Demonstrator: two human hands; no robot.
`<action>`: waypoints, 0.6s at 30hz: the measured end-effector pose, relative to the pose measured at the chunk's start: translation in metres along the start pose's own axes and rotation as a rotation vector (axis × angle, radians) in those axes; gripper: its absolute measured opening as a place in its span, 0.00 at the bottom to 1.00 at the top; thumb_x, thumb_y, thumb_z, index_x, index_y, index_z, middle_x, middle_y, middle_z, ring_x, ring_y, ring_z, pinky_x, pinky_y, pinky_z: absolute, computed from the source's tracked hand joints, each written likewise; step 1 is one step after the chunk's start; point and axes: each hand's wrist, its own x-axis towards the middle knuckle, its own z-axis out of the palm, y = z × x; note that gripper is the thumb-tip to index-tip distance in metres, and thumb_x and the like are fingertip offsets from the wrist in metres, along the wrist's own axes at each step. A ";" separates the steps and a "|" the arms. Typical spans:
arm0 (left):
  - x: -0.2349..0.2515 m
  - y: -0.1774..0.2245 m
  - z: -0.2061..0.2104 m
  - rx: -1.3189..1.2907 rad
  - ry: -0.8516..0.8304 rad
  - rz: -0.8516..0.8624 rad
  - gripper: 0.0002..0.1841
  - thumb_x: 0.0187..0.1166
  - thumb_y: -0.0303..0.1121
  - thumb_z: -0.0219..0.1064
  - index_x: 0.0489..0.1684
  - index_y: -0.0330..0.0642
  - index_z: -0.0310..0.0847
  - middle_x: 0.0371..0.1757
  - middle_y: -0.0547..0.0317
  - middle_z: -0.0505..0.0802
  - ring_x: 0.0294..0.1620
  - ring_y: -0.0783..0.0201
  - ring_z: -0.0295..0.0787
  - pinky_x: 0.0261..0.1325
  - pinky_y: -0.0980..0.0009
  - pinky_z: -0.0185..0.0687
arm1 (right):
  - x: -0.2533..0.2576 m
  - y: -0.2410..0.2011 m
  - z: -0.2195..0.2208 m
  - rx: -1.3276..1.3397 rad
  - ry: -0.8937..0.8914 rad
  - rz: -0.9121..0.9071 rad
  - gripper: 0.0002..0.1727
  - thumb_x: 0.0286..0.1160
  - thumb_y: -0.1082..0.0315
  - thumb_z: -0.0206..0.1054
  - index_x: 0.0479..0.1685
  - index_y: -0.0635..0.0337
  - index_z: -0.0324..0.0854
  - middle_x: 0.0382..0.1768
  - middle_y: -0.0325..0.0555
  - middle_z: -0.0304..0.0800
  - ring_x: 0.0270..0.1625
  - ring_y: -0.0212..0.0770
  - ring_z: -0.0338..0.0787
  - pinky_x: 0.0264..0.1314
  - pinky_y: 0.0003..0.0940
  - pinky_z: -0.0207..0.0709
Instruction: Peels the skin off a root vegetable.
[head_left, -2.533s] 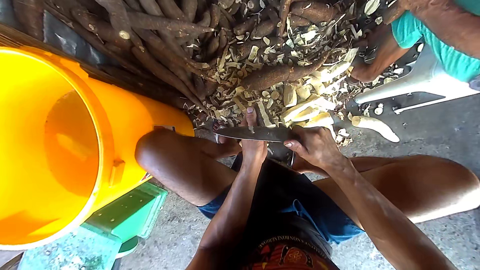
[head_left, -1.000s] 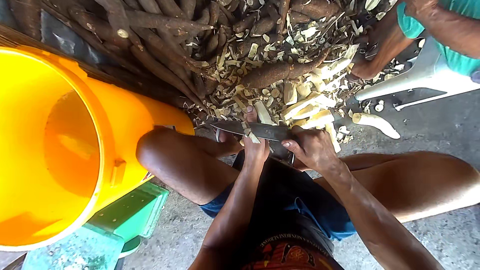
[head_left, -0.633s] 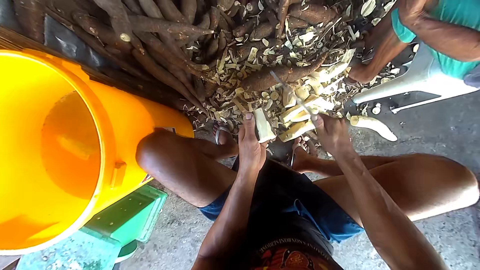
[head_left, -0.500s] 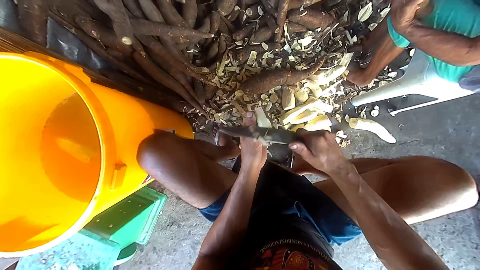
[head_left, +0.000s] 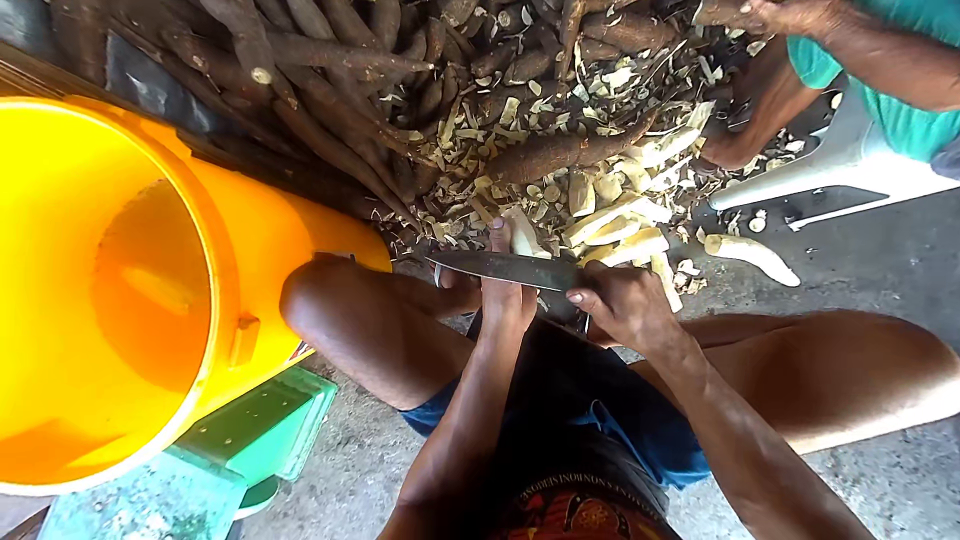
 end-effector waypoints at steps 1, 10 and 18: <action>-0.001 -0.001 0.000 0.024 0.002 0.009 0.23 0.87 0.58 0.56 0.68 0.55 0.77 0.58 0.60 0.89 0.58 0.65 0.88 0.57 0.63 0.88 | 0.000 0.000 0.003 -0.014 0.005 -0.001 0.47 0.80 0.23 0.37 0.21 0.58 0.79 0.11 0.46 0.75 0.17 0.50 0.83 0.16 0.50 0.71; 0.000 -0.008 -0.002 0.153 0.049 0.045 0.23 0.85 0.62 0.55 0.65 0.59 0.77 0.54 0.65 0.90 0.54 0.69 0.89 0.53 0.66 0.89 | 0.002 0.001 0.006 -0.057 0.027 -0.030 0.46 0.81 0.24 0.37 0.21 0.58 0.78 0.10 0.45 0.73 0.15 0.48 0.81 0.14 0.46 0.68; -0.016 0.006 -0.001 0.146 0.023 -0.032 0.27 0.93 0.55 0.43 0.58 0.42 0.79 0.40 0.49 0.90 0.26 0.62 0.88 0.26 0.70 0.87 | 0.023 0.082 0.014 -0.191 -0.180 0.463 0.46 0.85 0.27 0.39 0.39 0.63 0.85 0.26 0.64 0.87 0.34 0.72 0.91 0.33 0.72 0.79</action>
